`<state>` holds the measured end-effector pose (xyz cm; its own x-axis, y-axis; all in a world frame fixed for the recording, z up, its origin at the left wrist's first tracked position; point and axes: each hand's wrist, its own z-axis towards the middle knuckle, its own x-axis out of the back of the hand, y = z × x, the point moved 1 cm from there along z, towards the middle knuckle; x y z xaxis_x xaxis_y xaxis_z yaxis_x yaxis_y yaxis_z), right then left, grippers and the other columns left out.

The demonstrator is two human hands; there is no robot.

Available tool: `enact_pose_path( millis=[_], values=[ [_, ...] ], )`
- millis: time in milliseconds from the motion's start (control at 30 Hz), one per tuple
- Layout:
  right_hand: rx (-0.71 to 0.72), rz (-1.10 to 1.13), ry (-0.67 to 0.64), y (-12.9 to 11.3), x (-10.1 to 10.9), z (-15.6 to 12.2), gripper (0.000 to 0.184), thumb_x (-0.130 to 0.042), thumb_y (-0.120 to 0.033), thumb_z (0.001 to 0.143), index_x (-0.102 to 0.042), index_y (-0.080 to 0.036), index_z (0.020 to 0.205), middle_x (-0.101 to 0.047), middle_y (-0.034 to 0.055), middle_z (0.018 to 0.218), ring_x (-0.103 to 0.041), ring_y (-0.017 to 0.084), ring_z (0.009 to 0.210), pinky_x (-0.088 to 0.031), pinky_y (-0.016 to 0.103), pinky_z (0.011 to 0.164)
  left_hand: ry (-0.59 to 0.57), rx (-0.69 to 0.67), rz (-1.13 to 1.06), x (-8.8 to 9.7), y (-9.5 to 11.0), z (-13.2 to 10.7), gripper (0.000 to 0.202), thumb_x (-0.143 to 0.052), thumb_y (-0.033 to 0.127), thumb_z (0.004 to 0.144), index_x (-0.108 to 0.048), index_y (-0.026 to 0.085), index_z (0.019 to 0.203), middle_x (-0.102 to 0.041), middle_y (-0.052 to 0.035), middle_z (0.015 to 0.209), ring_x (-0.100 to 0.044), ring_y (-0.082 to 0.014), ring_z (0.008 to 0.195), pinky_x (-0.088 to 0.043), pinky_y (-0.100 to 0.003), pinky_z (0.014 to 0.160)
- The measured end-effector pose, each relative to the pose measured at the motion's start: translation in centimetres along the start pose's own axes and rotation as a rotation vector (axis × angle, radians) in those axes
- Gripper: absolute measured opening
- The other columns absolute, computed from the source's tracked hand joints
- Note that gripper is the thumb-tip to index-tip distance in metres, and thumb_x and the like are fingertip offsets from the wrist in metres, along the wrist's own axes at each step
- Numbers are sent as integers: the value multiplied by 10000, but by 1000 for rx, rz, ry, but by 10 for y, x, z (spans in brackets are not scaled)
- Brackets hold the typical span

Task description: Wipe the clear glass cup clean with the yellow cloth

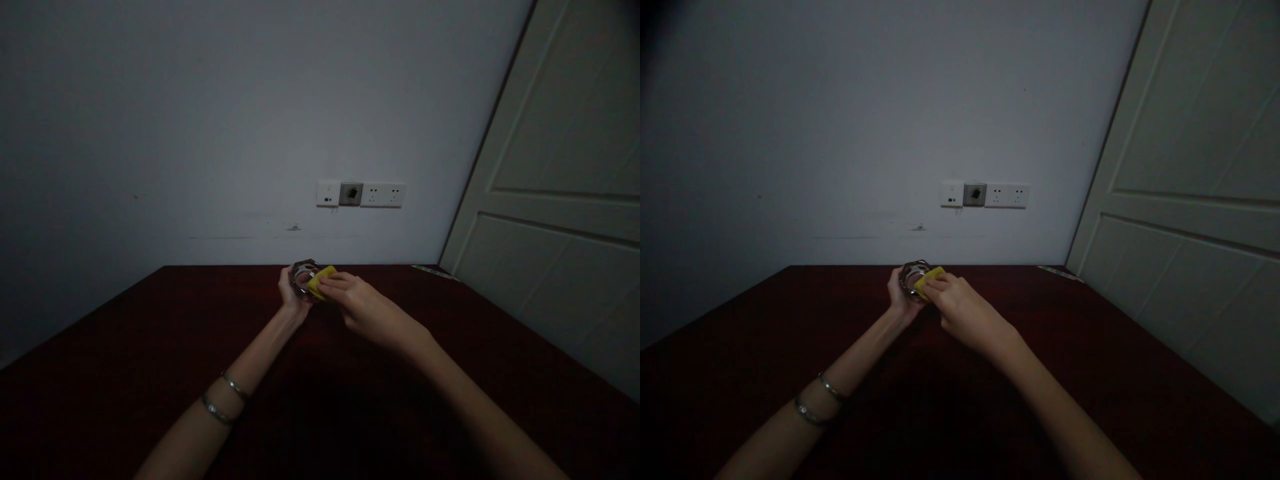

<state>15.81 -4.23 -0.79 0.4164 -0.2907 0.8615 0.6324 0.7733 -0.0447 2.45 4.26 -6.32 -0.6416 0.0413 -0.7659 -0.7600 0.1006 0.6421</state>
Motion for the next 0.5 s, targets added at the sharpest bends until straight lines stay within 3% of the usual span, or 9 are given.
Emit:
enact_pose_path(
  millis=[200, 300, 400, 500],
  values=[
    [-18, 287, -42, 3, 18, -2, 617, -398, 70, 683, -593, -235, 1183, -650, 36, 1179, -596, 175, 1091, -472, 371, 965, -6, 16, 29, 4, -5, 4, 375, -405, 376, 791, -642, 105, 685, -664, -76, 602, -587, -165, 464, -444, -259, 444],
    [-89, 310, 79, 17, 24, -5, 620, -385, 57, 694, -565, -221, 1219, -626, 51, 1220, -587, 176, 1121, -454, 405, 991, -165, 113, 181, 7, -6, 5, 479, -332, 454, 804, -642, 97, 725, -654, -114, 593, -532, -176, 379, -346, -256, 339],
    [-47, 170, 245, 28, 21, -6, 574, -381, 38, 743, -517, -151, 1268, -528, 114, 1330, -445, 198, 1276, -356, 456, 1072, -363, 223, 313, 7, -9, 5, 579, -270, 518, 803, -646, 79, 776, -660, -169, 625, -525, -200, 368, -303, -260, 312],
    [102, 50, 203, 31, 10, -3, 610, -407, 41, 749, -441, -145, 1329, -450, 114, 1399, -304, 192, 1360, -307, 458, 1106, -433, 274, 353, 6, -12, 3, 592, -274, 537, 801, -645, 81, 735, -649, -170, 599, -526, -208, 374, -322, -272, 316]
  ],
)
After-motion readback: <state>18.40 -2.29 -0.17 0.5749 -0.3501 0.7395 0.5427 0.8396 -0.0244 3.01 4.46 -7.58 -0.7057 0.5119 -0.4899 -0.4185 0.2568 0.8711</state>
